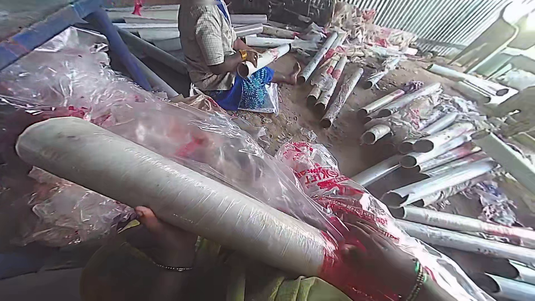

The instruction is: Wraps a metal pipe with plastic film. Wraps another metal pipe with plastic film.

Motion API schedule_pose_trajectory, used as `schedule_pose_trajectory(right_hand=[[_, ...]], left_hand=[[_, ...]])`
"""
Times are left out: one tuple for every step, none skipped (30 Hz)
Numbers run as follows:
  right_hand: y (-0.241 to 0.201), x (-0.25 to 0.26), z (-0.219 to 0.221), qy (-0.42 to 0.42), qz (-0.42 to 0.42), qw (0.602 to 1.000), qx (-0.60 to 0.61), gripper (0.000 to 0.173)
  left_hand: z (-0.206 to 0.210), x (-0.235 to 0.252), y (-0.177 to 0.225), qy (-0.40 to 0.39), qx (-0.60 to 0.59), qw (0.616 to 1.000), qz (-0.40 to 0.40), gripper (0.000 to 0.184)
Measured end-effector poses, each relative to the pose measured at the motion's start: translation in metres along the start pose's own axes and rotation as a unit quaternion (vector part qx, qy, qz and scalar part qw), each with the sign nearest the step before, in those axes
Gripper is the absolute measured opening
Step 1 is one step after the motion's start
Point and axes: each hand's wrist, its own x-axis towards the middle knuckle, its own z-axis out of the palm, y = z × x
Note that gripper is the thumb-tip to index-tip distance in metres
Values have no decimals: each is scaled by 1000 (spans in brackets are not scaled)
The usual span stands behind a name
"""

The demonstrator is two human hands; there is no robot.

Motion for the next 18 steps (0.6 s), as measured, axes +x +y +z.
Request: schedule_pose_trajectory(right_hand=[[1,-4,8,28,-17,999,0,64],[2,-6,15,68,-44,997,-2,61],[5,-8,21,122,-80,989,-13,59],[8,-8,28,181,-116,976,-29,56],[10,-7,33,236,-149,959,-49,50],[11,-6,37,280,-174,942,-63,43],[11,-5,38,309,-189,929,-73,36],[10,-5,39,325,-200,921,-79,32],[9,-5,40,334,-210,915,-82,31],[7,-5,41,337,-220,912,-79,30],[6,-4,43,339,-231,909,-78,30],[5,-4,46,344,-242,904,-78,30],[4,-4,50,352,-255,897,-80,30],[4,-4,54,365,-269,887,-87,29],[4,-4,59,380,-282,875,-98,28],[3,-4,62,394,-293,864,-109,26],[1,-4,64,401,-299,858,-117,24],[-1,-4,66,400,-303,856,-120,24]], left_hand=[[0,-2,-1,-13,-14,1000,-19,46],[0,-6,-1,-21,-31,998,-47,54],[0,-13,-3,-34,-39,996,-79,65],[-2,-24,-5,-52,-29,992,-108,77],[-2,-37,-8,-68,-19,987,-142,90],[-4,-50,-10,-99,-12,978,-183,106],[-7,-62,-12,-147,-2,965,-217,115],[-12,-70,-18,-202,-16,950,-238,113],[-15,-76,-23,-257,-22,935,-244,107],[-12,-82,-24,-277,-26,927,-253,104],[-4,-87,-23,-251,-37,929,-269,98],[6,-90,-21,-208,-44,934,-286,92],[11,-92,-23,-178,-51,936,-299,85],[12,-92,-26,-158,-61,937,-306,74],[13,-92,-28,-151,-52,937,-311,57],[14,-92,-28,-138,-40,937,-320,49],[16,-91,-27,-126,-18,936,-327,46],[19,-91,-25,-108,4,937,-334,45]])
